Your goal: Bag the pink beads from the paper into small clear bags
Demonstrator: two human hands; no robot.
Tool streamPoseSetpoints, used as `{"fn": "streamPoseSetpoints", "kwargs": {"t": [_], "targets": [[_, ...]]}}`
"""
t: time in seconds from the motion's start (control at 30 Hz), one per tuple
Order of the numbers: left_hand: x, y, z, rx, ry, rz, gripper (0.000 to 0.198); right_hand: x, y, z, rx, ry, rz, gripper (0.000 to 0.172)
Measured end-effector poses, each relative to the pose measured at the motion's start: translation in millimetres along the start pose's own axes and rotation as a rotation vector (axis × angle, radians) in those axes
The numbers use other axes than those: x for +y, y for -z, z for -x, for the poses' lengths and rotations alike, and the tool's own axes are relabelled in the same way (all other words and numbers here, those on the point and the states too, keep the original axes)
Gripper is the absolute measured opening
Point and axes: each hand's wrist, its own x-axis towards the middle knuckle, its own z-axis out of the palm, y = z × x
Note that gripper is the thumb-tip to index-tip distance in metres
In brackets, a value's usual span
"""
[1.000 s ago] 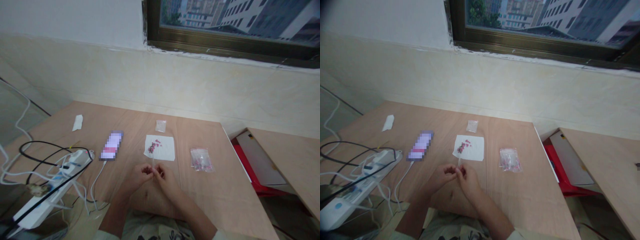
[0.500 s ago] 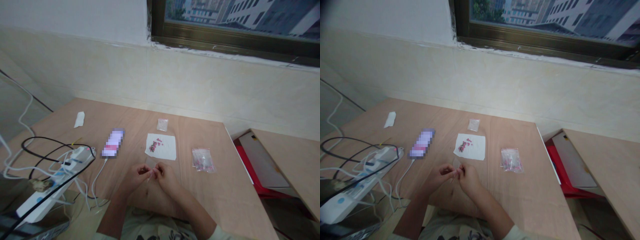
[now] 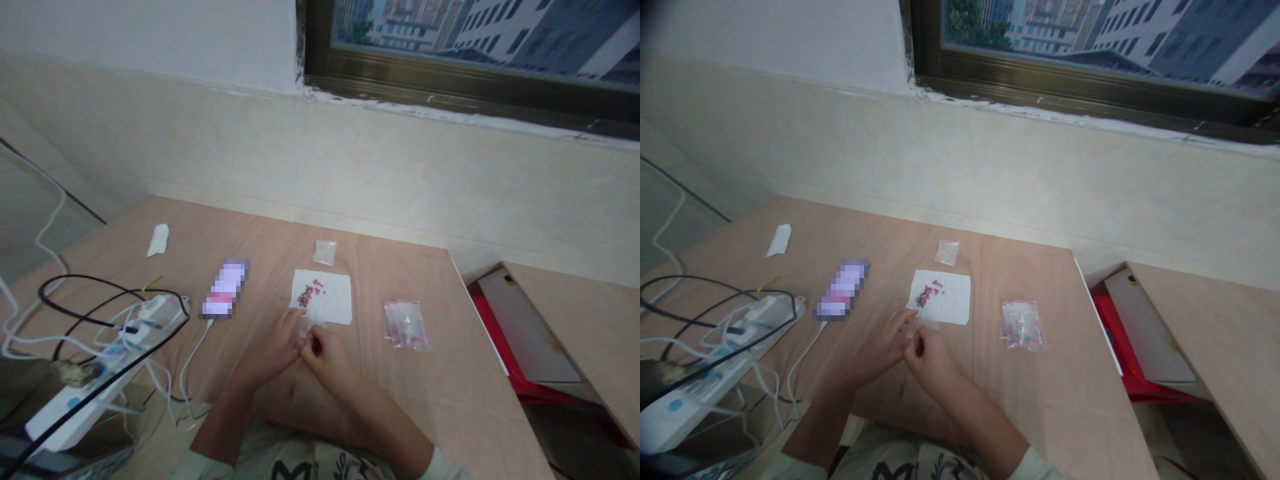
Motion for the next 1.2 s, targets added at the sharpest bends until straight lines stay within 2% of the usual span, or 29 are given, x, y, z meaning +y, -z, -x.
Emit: {"fn": "streamPoseSetpoints", "kwargs": {"t": [0.1, 0.2, 0.3, 0.37, 0.43, 0.57, 0.7, 0.77, 0.87, 0.97, 1.03, 1.13, 1.2], "targets": [[-1, 2.3, -3, -0.002, -0.046, -0.098, 0.051, 6, 4, -2, 0.028, -0.027, 0.081, 0.009], [2, 0.0, -5, -0.008, -0.103, -0.126, 0.05, 5, 6, -5, 0.068, -0.061, 0.123, 0.01], [5, -6.8, -7, -0.043, -0.164, -0.125, 0.045, -1, 5, -8, 0.096, -0.069, 0.083, 0.01], [4, -10.2, -8, -0.076, -0.192, -0.119, 0.042, -3, 4, -9, 0.053, -0.042, 0.027, 0.01], [1, -10.1, -7, -0.069, -0.184, -0.102, 0.04, -2, 5, -9, 0.019, -0.023, 0.002, 0.011], [0, 0.8, -3, -0.024, -0.089, -0.077, 0.039, 3, 7, -7, 0.03, -0.058, 0.059, 0.013], [9, 14.9, 3, -0.145, -0.036, -0.056, 0.03, 3, 8, -10, 0.074, -0.14, 0.025, 0.015], [12, 18.8, 6, -0.219, -0.043, -0.047, 0.037, 2, 8, -13, 0.101, -0.188, -0.062, 0.016], [9, 19.7, 7, -0.208, -0.023, -0.083, 0.052, 3, 8, -19, 0.008, -0.233, -0.27, 0.019], [0, 18.6, 3, -0.098, 0.046, -0.152, 0.046, 14, 6, -29, -0.123, -0.293, -0.431, 0.026], [-7, 19.0, -1, -0.044, 0.074, -0.184, 0.044, 28, 4, -41, -0.041, -0.29, -0.397, 0.028], [-15, 21.5, -9, 0.015, 0.066, -0.219, 0.042, 53, 2, -64, 0.254, -0.223, -0.147, 0.015], [-19, 23.0, -14, 0.038, 0.051, -0.246, 0.041, 66, 0, -79, 0.338, -0.187, 0.02, 0.014]]}}
